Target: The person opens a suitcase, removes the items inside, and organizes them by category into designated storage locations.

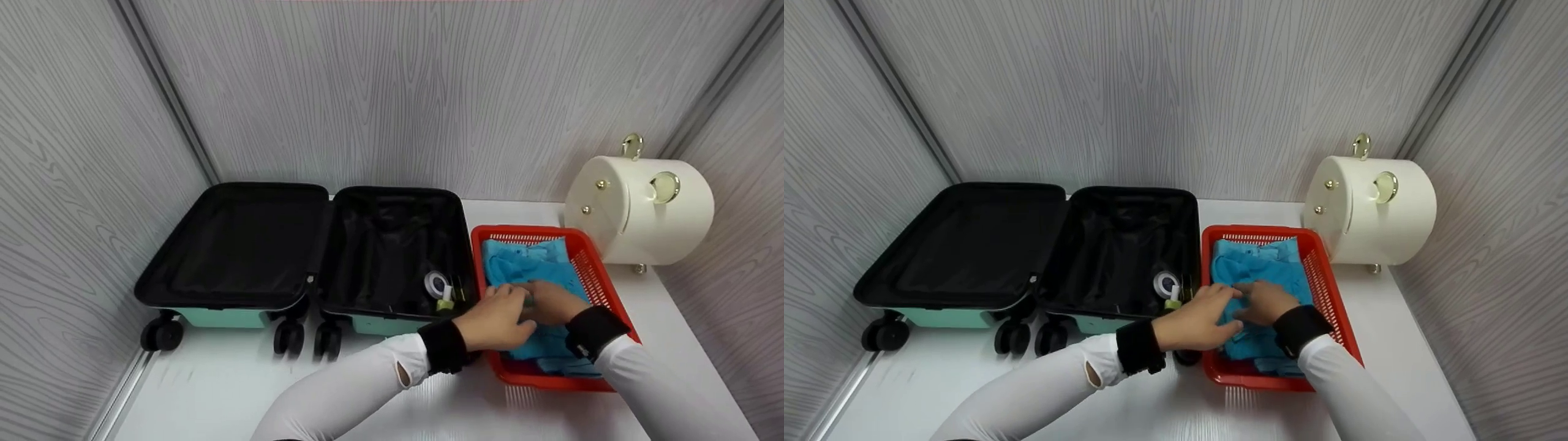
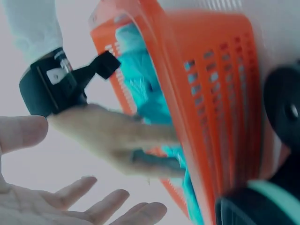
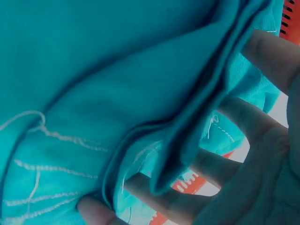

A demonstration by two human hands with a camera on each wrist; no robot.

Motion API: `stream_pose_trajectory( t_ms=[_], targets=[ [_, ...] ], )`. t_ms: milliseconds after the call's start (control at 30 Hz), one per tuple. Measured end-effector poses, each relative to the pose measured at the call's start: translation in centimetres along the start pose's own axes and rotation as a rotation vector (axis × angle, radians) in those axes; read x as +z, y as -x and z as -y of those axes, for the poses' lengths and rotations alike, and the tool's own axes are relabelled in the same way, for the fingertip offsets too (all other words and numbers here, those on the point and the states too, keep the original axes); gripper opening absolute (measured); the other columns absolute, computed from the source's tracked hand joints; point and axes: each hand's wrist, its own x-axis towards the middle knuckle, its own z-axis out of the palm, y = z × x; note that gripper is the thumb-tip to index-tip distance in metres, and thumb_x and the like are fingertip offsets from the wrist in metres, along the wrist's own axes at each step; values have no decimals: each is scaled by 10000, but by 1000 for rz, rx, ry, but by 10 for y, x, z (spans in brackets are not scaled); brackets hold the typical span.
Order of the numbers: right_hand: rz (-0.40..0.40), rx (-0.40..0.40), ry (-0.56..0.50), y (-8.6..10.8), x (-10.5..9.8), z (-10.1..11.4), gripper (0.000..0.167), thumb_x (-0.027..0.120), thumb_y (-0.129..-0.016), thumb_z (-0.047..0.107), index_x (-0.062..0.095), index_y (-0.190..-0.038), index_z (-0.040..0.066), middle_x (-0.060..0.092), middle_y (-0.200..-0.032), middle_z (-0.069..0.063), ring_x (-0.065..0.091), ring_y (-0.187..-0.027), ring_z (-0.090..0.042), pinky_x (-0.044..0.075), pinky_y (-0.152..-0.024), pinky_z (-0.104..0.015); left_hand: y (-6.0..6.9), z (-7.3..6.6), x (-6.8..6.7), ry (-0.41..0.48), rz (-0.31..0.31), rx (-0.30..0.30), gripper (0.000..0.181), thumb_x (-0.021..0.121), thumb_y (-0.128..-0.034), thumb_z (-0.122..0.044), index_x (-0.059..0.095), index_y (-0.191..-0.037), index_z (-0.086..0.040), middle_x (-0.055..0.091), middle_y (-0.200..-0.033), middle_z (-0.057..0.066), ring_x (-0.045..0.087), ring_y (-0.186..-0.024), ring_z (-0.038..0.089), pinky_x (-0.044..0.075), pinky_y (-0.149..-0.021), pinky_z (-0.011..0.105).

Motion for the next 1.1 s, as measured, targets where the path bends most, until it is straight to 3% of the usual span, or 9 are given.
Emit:
stream_pose_trajectory(
  t_ms=[100, 233, 433, 600, 800, 900, 1100],
  targets=[
    [-19, 87, -70, 10, -10, 3, 660, 751, -1025, 367, 558, -1571, 49, 508, -1573, -373, 470, -1452, -601, 451, -1114, -748, 7, 7, -7, -71, -1, -23, 533, 476, -1136, -305, 445, -1625, -94, 444, -1653, 87, 425, -1419, 230, 417, -1211, 396],
    [-73, 105, -90, 27, -23, 8, 744, 774, -998, 453, 529, -1605, 98, 389, -1659, -377, 374, -1506, -637, 513, -1044, -739, 17, 24, -13, -169, -28, -73, 501, 470, -1123, -268, 476, -1589, -85, 444, -1653, 141, 438, -1459, 320, 412, -1215, 516],
    [-55, -1, -128, 55, -24, 27, 684, 768, -1001, 481, 601, -1546, 105, 485, -1615, -308, 466, -1462, -575, 553, -1016, -704, 33, 62, -20, -325, -152, -118, 440, 575, -1094, -291, 604, -1456, -44, 594, -1506, 197, 558, -1372, 406, 453, -1143, 626],
    [37, -91, -166, 78, -6, 46, 545, 728, -1041, 455, 675, -1461, 110, 579, -1537, -216, 565, -1391, -461, 523, -1070, -693, 45, 91, -18, -453, -192, -183, 363, 605, -1091, -355, 721, -1285, -70, 731, -1213, 159, 703, -1098, 377, 561, -949, 564],
    [102, -132, -76, 95, 20, 67, 458, 750, -1035, 212, 661, -1457, 60, 687, -1410, -144, 666, -1276, -362, 557, -1039, -623, 56, 114, -7, -442, -204, -103, 353, 525, -1140, -349, 737, -1059, -78, 747, -966, 114, 737, -888, 304, 601, -760, 477],
    [101, -118, -32, 99, 35, 73, 423, 700, -1048, 103, 651, -1466, 62, 725, -1368, -103, 699, -1238, -305, 577, -1028, -578, 59, 122, 1, -515, -236, -78, 393, 470, -1162, -362, 726, -1042, -89, 732, -921, 95, 717, -843, 285, 568, -723, 432],
    [101, -130, 14, 103, 54, 76, 379, 672, -1068, 103, 655, -1442, 48, 761, -1269, -70, 721, -1102, -213, 612, -973, -517, 59, 131, 14, -658, -335, -38, 416, 435, -1169, -365, 678, -939, -117, 690, -827, 58, 688, -757, 252, 511, -646, 376]
  ],
)
